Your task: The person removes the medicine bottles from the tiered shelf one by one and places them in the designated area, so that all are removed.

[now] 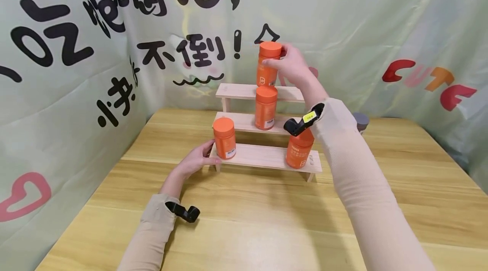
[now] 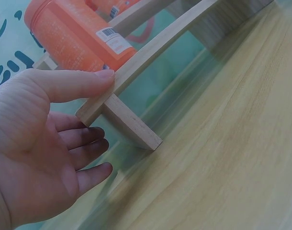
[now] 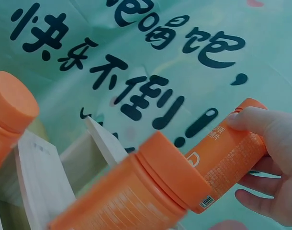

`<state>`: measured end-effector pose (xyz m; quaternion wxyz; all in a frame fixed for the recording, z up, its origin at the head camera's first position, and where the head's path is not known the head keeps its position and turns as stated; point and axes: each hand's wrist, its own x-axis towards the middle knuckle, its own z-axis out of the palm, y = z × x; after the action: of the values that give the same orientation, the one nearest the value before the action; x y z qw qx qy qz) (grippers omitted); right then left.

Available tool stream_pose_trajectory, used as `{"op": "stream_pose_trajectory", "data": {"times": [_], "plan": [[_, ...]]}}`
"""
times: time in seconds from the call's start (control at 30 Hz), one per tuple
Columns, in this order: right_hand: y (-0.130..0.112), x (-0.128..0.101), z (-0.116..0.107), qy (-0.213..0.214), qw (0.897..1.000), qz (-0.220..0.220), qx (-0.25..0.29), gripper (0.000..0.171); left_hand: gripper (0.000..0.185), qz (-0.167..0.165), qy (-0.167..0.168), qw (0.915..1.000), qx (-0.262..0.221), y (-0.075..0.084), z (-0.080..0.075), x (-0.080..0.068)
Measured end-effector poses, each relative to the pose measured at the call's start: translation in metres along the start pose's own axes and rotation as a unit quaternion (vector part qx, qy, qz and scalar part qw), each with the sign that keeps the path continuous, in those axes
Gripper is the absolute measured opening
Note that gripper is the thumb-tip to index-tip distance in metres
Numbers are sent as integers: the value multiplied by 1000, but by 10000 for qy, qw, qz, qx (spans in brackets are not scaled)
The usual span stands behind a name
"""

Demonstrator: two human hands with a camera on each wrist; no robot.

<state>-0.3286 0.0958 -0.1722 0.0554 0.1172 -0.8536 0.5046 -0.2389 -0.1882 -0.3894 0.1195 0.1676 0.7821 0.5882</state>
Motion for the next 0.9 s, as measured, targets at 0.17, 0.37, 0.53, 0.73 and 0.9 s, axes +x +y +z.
{"op": "stream_pose_trajectory", "data": {"times": [0.17,0.37,0.53,0.73,0.9], "plan": [[6,-4,-14,73,9999,128,50,58,82,113,-31,9999,-10,4,1,-1],[21,-9,-29,204,9996,144,-163,59,80,123,-36,9999,-90,1,1,-1],[33,-13,-41,339,9992,207,-94,61,80,149,-40,9999,-68,-3,1,0],[47,-19,-57,646,9979,11,-65,59,82,94,-13,9999,-36,-2,2,-1],[57,-25,-72,800,9968,-4,-58,62,83,46,-2,10000,-31,0,1,0]]}}
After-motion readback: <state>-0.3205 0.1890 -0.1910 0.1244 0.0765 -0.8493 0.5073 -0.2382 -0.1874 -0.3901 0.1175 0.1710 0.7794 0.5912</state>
